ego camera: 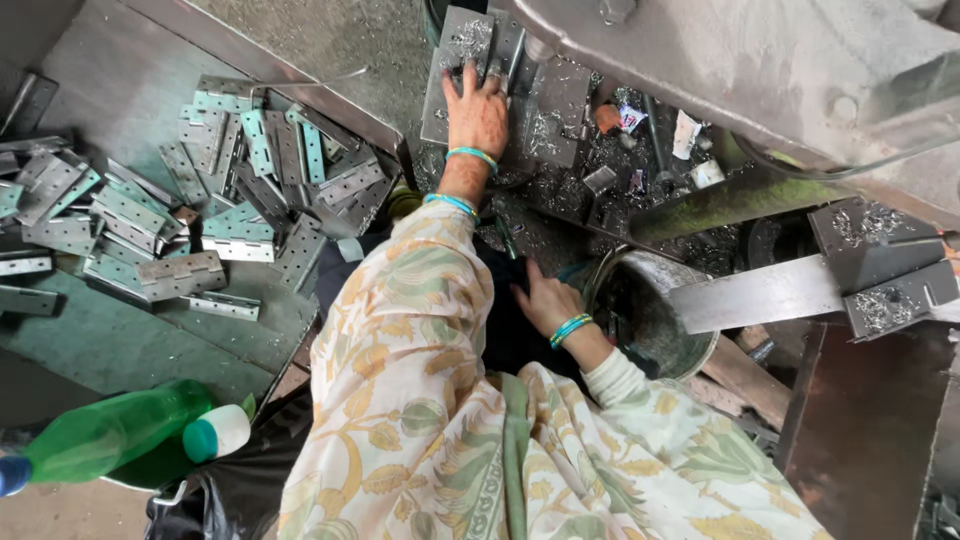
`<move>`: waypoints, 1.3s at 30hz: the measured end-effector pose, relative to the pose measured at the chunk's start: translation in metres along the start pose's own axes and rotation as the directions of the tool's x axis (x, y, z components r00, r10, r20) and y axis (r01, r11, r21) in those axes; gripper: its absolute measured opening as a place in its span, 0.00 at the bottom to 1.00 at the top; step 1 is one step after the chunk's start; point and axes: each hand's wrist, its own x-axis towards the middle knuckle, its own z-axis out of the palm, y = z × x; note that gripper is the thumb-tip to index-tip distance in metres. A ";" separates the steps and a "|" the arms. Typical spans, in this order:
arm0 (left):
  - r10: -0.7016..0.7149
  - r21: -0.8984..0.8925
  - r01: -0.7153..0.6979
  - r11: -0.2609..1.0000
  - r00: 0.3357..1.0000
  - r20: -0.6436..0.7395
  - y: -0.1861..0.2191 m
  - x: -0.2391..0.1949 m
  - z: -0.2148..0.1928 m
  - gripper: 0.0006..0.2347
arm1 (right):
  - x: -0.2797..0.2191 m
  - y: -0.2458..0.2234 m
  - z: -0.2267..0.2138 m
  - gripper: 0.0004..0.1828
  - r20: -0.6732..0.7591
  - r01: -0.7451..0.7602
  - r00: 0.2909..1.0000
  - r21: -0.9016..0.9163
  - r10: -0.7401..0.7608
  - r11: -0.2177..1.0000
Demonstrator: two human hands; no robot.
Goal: The person picks up metal brackets from a bin by hand, positions them individually on a machine press to drill holes, and places the processed parts into a container.
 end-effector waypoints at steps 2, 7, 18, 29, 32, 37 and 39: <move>-0.008 0.022 0.007 1.000 1.000 0.021 -0.001 0.006 -0.006 0.16 | 0.000 -0.007 -0.017 0.36 0.004 0.019 1.000 -0.015 -0.018 1.000; -0.020 0.001 0.020 1.000 0.996 0.091 0.001 0.010 -0.007 0.15 | -0.003 -0.017 -0.048 0.36 -0.004 0.037 0.999 -0.070 -0.038 0.997; -0.010 0.018 0.009 1.000 0.999 0.038 -0.001 0.006 -0.011 0.16 | 0.019 0.028 0.070 0.36 -0.087 0.009 0.996 -0.009 -0.009 1.000; 0.033 0.093 -0.045 0.995 0.991 0.131 -0.001 0.000 -0.017 0.16 | -0.004 -0.008 -0.015 0.36 0.002 -0.037 0.999 -0.027 0.037 0.999; 0.062 0.098 -0.070 0.993 0.995 0.083 0.000 -0.018 -0.017 0.17 | -0.003 -0.017 -0.039 0.32 0.001 -0.009 1.000 -0.034 0.009 0.999; 0.108 0.056 -0.103 0.993 0.990 -0.094 0.003 -0.072 -0.029 0.18 | -0.003 -0.017 -0.041 0.31 -0.001 0.005 1.000 -0.025 -0.005 1.000; 0.099 0.055 -0.103 0.993 0.993 0.069 0.009 -0.086 -0.043 0.17 | -0.002 -0.015 -0.041 0.32 -0.035 0.011 0.999 -0.024 -0.012 1.000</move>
